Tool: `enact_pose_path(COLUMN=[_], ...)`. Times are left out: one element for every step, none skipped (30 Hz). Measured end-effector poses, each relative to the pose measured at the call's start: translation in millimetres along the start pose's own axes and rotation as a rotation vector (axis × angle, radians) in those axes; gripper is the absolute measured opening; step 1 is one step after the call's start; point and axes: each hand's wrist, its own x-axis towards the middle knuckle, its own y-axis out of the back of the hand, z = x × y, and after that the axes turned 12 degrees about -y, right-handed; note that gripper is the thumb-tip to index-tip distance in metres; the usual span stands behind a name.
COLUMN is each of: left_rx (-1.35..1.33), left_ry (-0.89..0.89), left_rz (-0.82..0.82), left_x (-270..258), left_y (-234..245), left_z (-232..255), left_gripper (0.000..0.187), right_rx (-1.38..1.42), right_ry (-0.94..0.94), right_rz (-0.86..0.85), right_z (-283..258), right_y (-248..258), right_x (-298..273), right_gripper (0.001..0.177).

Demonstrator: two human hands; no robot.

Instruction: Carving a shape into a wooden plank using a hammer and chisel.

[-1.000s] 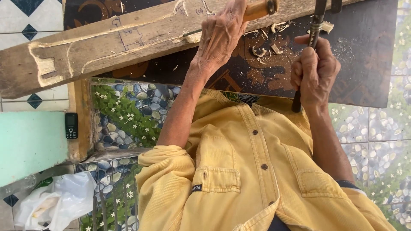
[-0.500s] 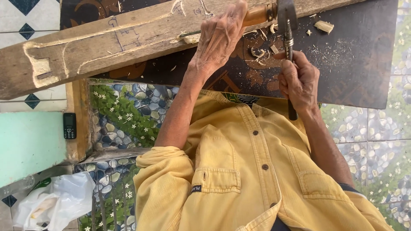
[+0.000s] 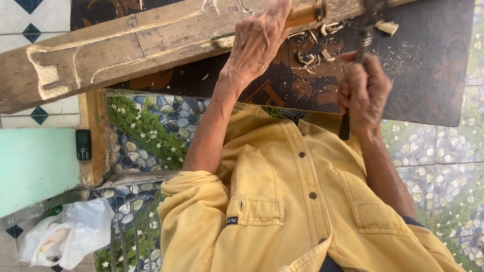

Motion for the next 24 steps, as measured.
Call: enact_pose_path(left_rx=[-0.003, -0.024, -0.043, -0.044, -0.032, -0.020, -0.020, -0.031, -0.043, -0.043, 0.095, 0.232, 0.234, 0.116, -0.004, -0.003, -0.009, -0.015, -0.012, 0.001, 0.006, 0.001, 0.160, 0.318], left_ry=[0.003, 0.013, 0.020, 0.020, 0.023, 0.026, 0.023, 0.028, 0.037, 0.038, -0.010, -0.058, -0.057, -0.009, 0.037, 0.036, 0.042, 0.049, 0.049, 0.035, 0.028, 0.034, -0.009, -0.052], left_rz=[-0.004, 0.013, 0.037, 0.040, 0.021, 0.003, 0.002, 0.004, 0.004, 0.000, 0.026, 0.054, 0.057, 0.031, 0.005, 0.008, 0.005, 0.003, 0.001, 0.018, 0.028, 0.020, 0.038, 0.057], left_x=[-2.4, -4.7, -2.9, -5.2, -7.5, -9.8, -8.2, -6.8, -7.4, -17.3, -29.1, -41.0, -30.1, -18.8, -6.3, -6.8, -8.9, -11.2, -7.1, -3.5, -3.7, -21.3, -34.3, -46.6], left_y=[-4.8, -9.4, -14.6, -19.3, -24.0, -28.6, -25.2, -21.9, -18.3, -34.4, -50.6, -66.5, -54.8, -42.9, -31.9, -34.9, -37.3, -39.6, -30.4, -21.6, -13.9, -40.1, -66.6, -92.7], left_z=[-2.1, -4.0, -7.1, -8.7, -10.1, -11.5, -9.4, -7.5, -4.5, -11.3, -16.8, -22.1, -18.6, -14.8, -10.7, -11.4, -12.0, -13.1, -11.6, -10.2, -4.2, -12.5, -23.0, -33.2], left_gripper=[0.059, 0.062, 0.064, 0.064, 0.062, 0.060, 0.060, 0.057, 0.053, 0.053, 0.065, 0.078, 0.078, 0.068, 0.059, 0.059, 0.055, 0.052, 0.052, 0.050, 0.049, 0.049, 0.060, 0.073], right_rx=[0.000, 0.011, 0.019, 0.017, -0.018, -0.054, -0.052, -0.022, 0.009, 0.011, 0.034, 0.057, 0.055, 0.012, -0.030, -0.031, -0.026, -0.020, -0.017, -0.010, -0.005, -0.004, 0.016, 0.036], right_ry=[-0.005, 0.046, 0.104, 0.106, 0.035, -0.035, -0.035, -0.050, -0.069, -0.073, -0.065, -0.059, -0.055, -0.052, -0.049, -0.046, -0.105, -0.165, -0.164, -0.083, -0.012, -0.023, -0.004, 0.016], right_rz=[-0.001, 0.035, 0.072, 0.072, -0.010, -0.092, -0.090, -0.075, -0.063, -0.064, 0.006, 0.076, 0.075, 0.028, -0.017, -0.016, -0.047, -0.078, -0.080, -0.039, 0.000, -0.003, 0.028, 0.059], right_z=[4.5, 8.8, 11.7, 4.6, -2.1, -8.7, -5.8, -2.8, 0.8, -6.1, -12.5, -19.3, -11.2, -3.4, 4.6, -4.3, -12.7, -21.0, -15.0, -8.5, -0.8, 1.7, 2.5, 2.6], right_y=[-2.3, -4.5, -4.8, -10.1, -15.3, -20.7, -16.1, -11.8, -7.7, -9.7, -11.6, -13.5, -15.6, -17.3, -17.9, -18.1, -19.7, -21.9, -16.1, -10.7, -4.3, -7.5, -9.5, -11.0], right_x=[1.4, 2.7, 6.8, 3.7, -0.1, -3.7, -3.4, -3.0, -3.7, -2.4, -1.8, -1.3, 0.2, 1.8, 3.6, 2.3, -0.4, -3.0, 0.3, 3.6, 2.5, 1.1, 3.5, 5.6], right_gripper=[0.022, 0.021, 0.020, 0.020, 0.023, 0.026, 0.026, 0.023, 0.021, 0.021, 0.022, 0.024, 0.024, 0.019, 0.018, 0.018, 0.020, 0.022, 0.022, 0.021, 0.020, 0.020, 0.019, 0.018])
